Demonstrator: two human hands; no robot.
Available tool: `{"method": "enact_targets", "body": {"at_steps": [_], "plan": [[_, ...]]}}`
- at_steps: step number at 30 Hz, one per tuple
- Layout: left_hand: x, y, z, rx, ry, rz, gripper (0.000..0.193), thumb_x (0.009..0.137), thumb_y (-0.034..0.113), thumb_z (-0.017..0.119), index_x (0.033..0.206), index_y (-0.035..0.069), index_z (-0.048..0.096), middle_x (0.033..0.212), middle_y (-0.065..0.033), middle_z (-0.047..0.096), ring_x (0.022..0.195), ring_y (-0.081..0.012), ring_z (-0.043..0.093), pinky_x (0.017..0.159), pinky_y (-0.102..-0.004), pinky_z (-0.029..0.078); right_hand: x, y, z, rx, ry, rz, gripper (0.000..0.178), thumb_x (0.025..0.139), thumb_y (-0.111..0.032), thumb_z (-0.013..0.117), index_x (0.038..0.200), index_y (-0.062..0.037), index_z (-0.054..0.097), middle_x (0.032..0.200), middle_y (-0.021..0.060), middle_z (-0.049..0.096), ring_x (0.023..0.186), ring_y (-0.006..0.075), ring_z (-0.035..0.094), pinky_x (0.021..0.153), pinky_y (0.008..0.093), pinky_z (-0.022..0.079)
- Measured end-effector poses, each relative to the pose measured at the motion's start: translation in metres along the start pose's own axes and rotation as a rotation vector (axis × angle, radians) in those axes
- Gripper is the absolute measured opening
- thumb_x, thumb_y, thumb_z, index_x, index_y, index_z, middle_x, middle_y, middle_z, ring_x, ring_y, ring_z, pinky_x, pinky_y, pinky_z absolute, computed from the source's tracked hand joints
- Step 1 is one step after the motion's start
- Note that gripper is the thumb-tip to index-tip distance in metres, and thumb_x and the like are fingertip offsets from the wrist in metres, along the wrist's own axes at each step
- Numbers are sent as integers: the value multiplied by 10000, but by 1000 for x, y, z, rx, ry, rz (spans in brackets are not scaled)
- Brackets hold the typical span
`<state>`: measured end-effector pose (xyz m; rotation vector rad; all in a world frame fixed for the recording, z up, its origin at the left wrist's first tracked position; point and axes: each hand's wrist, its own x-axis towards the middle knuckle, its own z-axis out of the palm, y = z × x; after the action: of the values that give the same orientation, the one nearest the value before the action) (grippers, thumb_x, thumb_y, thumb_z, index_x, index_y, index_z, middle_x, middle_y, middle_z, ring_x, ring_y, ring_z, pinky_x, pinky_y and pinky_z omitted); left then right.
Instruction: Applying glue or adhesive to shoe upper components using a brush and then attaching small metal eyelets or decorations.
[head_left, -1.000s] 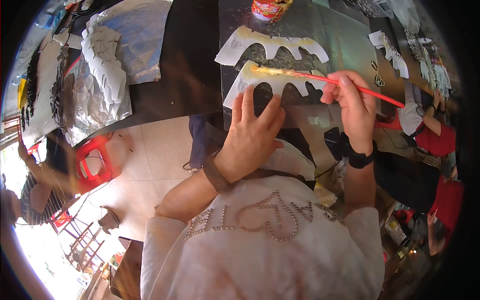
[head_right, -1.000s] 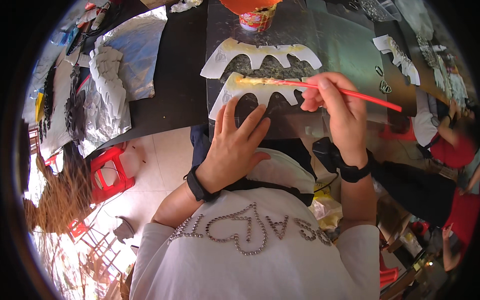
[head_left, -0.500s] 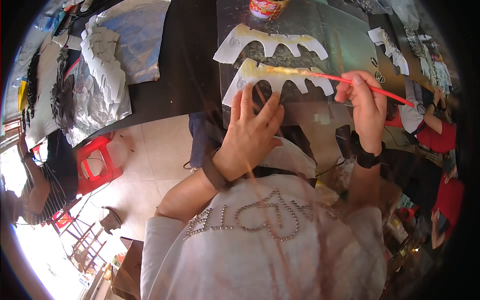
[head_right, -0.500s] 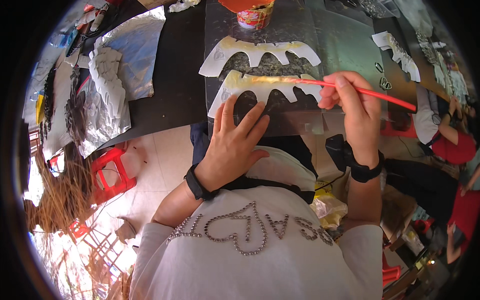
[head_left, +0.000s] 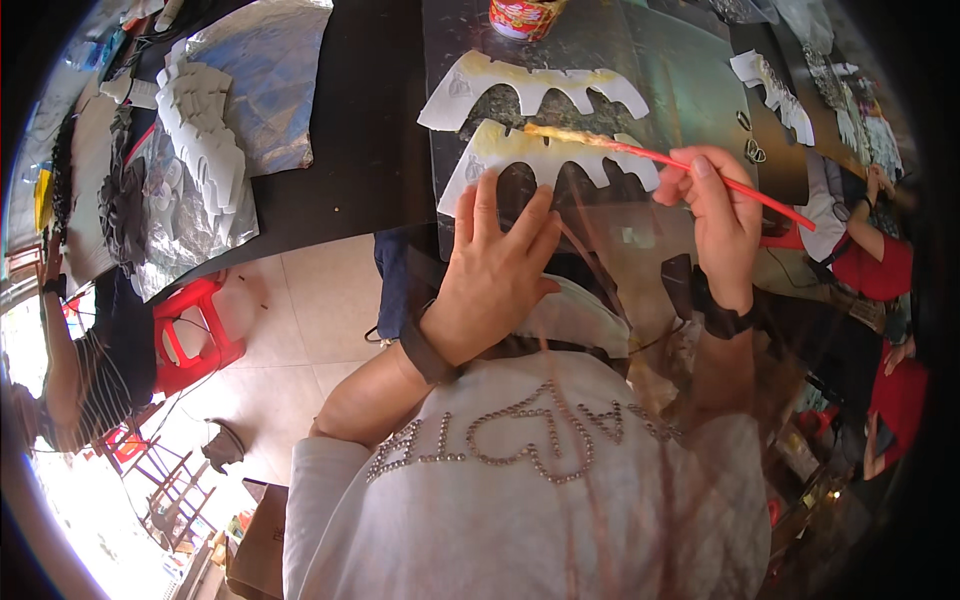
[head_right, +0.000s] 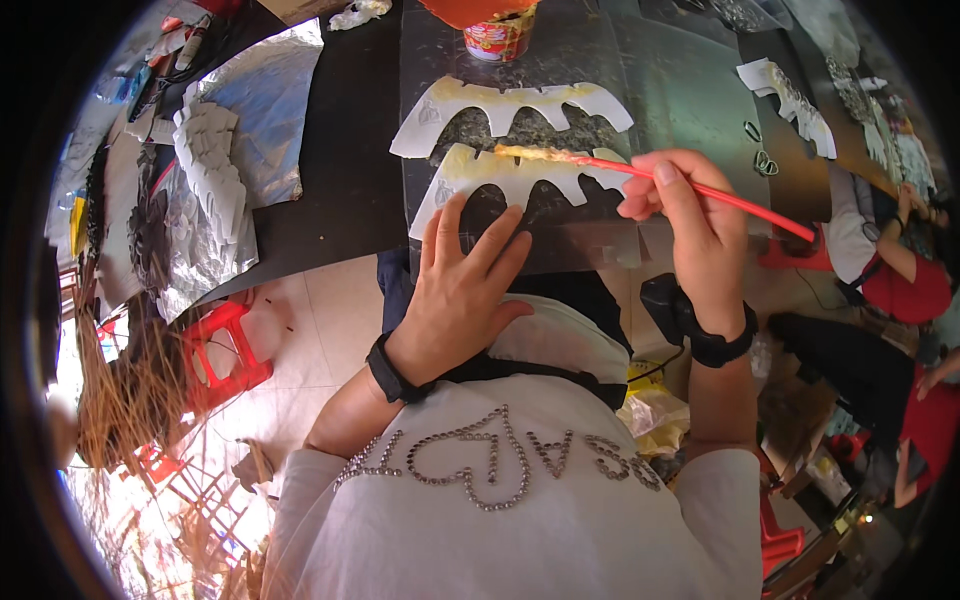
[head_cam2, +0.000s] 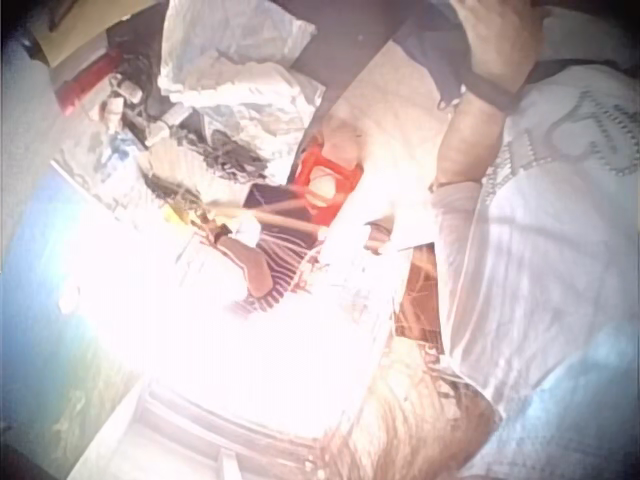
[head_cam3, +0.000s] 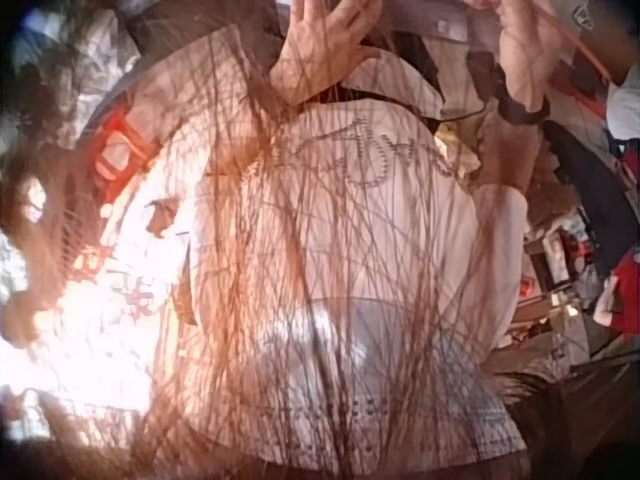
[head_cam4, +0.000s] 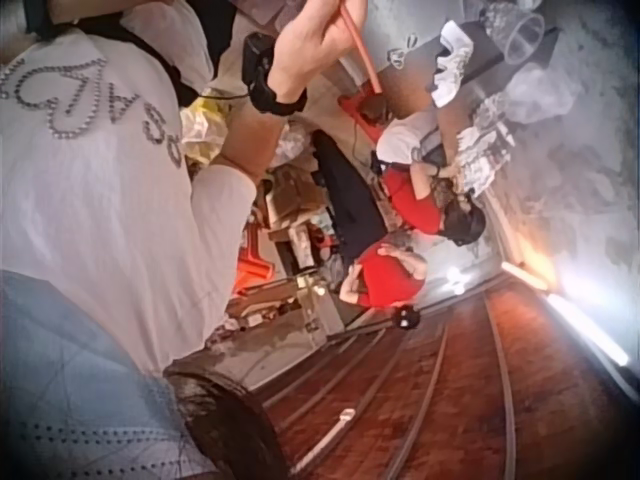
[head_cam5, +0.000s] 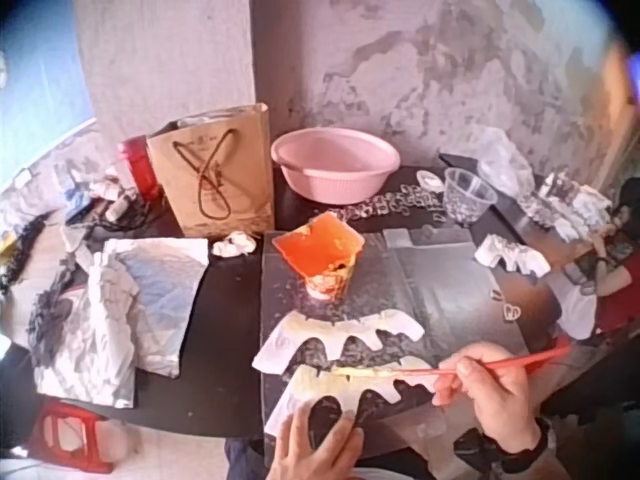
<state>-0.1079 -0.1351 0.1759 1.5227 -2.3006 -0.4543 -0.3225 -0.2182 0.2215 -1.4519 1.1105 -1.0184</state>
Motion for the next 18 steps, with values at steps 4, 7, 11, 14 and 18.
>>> {"method": "enact_targets", "body": {"at_steps": [4,7,11,14,18], "plan": [[0,0,0,-2,9,2,651,599,294,780,1164,80,539,1336,-72,369,1220,-436,280,1006,-551,268,-4,-2,-3,-7,-74,-9,210,952,-124,434,977,28,577,803,92,617,682,139,600,638,251,482],[1,0,0,-5,14,2,649,600,295,781,1163,80,540,1334,-72,371,1219,-435,281,1005,-550,268,-7,-3,-4,-44,57,-19,204,950,-120,440,978,28,578,805,89,616,672,136,596,634,250,480],[1,0,0,-2,1,10,652,599,295,782,1164,80,539,1333,-72,372,1217,-433,285,1005,-546,269,-8,-4,-4,-17,-67,38,209,951,-122,436,976,30,578,792,85,617,667,136,599,639,251,483],[1,0,-1,-9,0,5,649,596,296,784,1157,78,542,1332,-70,374,1216,-428,288,1004,-542,270,-8,-5,-6,-33,29,-17,203,951,-108,431,975,30,577,812,88,615,686,137,600,648,250,479],[2,1,-1,-16,20,6,642,597,293,784,1152,77,544,1322,-68,390,1216,-425,289,1005,-539,268,-9,-4,-8,2,-42,49,206,950,-115,432,973,30,577,792,89,615,665,137,598,632,252,484]]}}
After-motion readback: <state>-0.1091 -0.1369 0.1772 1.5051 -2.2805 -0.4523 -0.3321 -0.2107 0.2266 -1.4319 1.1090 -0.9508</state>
